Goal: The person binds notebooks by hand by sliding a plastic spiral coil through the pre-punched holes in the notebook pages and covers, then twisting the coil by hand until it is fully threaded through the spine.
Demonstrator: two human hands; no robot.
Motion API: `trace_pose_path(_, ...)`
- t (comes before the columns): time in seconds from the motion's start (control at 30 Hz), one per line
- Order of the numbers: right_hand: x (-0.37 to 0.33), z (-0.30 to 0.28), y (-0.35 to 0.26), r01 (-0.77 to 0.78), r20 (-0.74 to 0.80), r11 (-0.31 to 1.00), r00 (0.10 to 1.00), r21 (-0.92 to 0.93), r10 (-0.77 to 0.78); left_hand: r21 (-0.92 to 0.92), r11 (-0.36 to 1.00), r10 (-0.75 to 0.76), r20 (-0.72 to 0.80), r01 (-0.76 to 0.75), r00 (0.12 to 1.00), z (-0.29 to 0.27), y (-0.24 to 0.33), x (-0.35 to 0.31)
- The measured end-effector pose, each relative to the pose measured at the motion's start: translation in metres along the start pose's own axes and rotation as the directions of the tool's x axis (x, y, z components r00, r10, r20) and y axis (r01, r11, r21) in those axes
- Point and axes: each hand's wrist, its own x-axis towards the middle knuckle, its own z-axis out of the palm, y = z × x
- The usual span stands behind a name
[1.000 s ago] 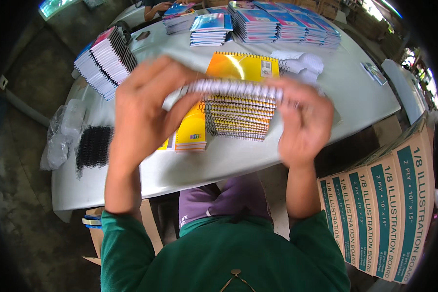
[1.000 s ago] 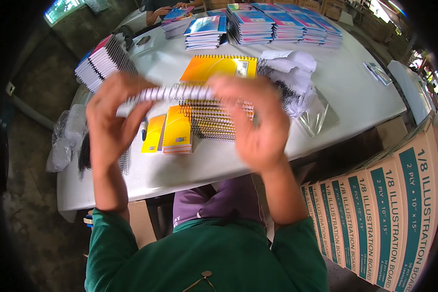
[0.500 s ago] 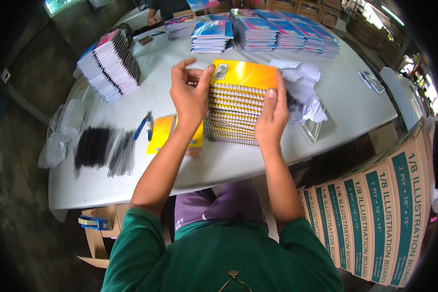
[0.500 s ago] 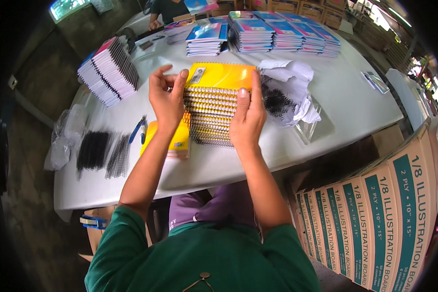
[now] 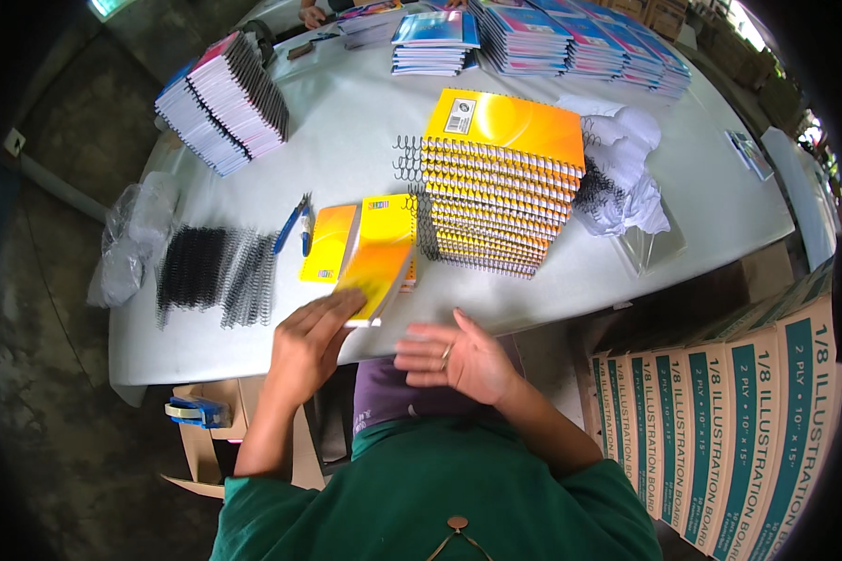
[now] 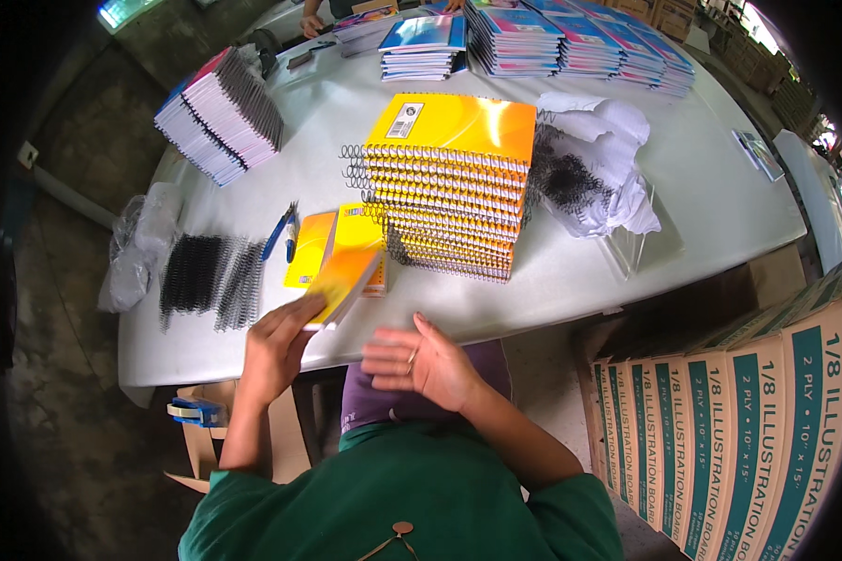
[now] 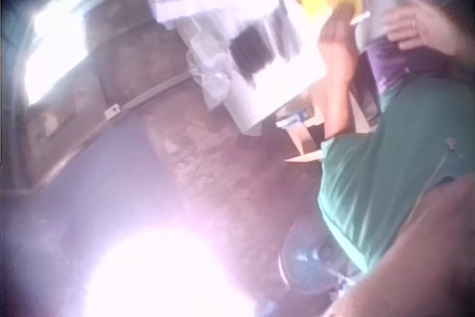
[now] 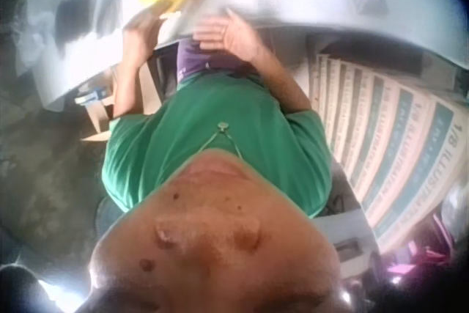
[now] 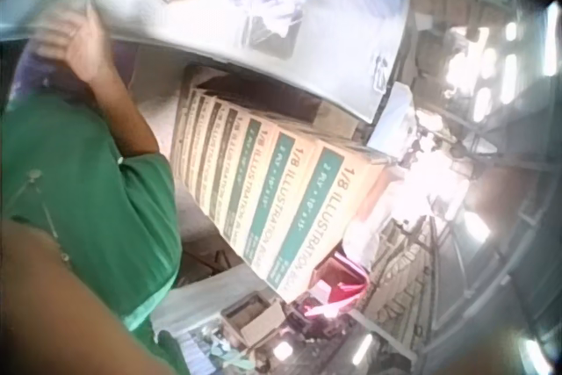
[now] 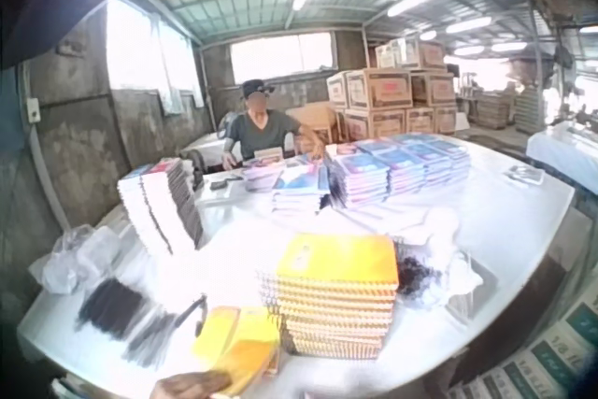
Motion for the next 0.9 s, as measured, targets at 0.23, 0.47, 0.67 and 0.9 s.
trace_pose_path(0.23,0.037,0.008,0.014,-0.229,0.166,0.974,0.96,-0.005,0.226,0.136,0.99,0.09,-0.336,-0.046,0.937,0.019,-0.036,0.021)
trace_pose_path(0.47,0.077,-0.011,0.011,-0.046,0.174,0.92,0.985,0.389,-0.024,0.048,0.999,0.024,-0.06,-0.021,0.998,0.067,-0.046,0.037)
trace_pose_path(0.67,0.111,0.005,0.007,0.028,0.087,0.932,0.994,0.361,-0.064,0.015,1.0,-0.006,-0.109,0.008,0.994,0.064,-0.061,0.048)
trace_pose_path(0.9,0.058,0.0,-0.002,-0.38,0.353,0.852,0.901,0.36,0.252,-0.444,0.889,0.251,0.274,-0.109,0.929,-0.05,-0.019,-0.002)
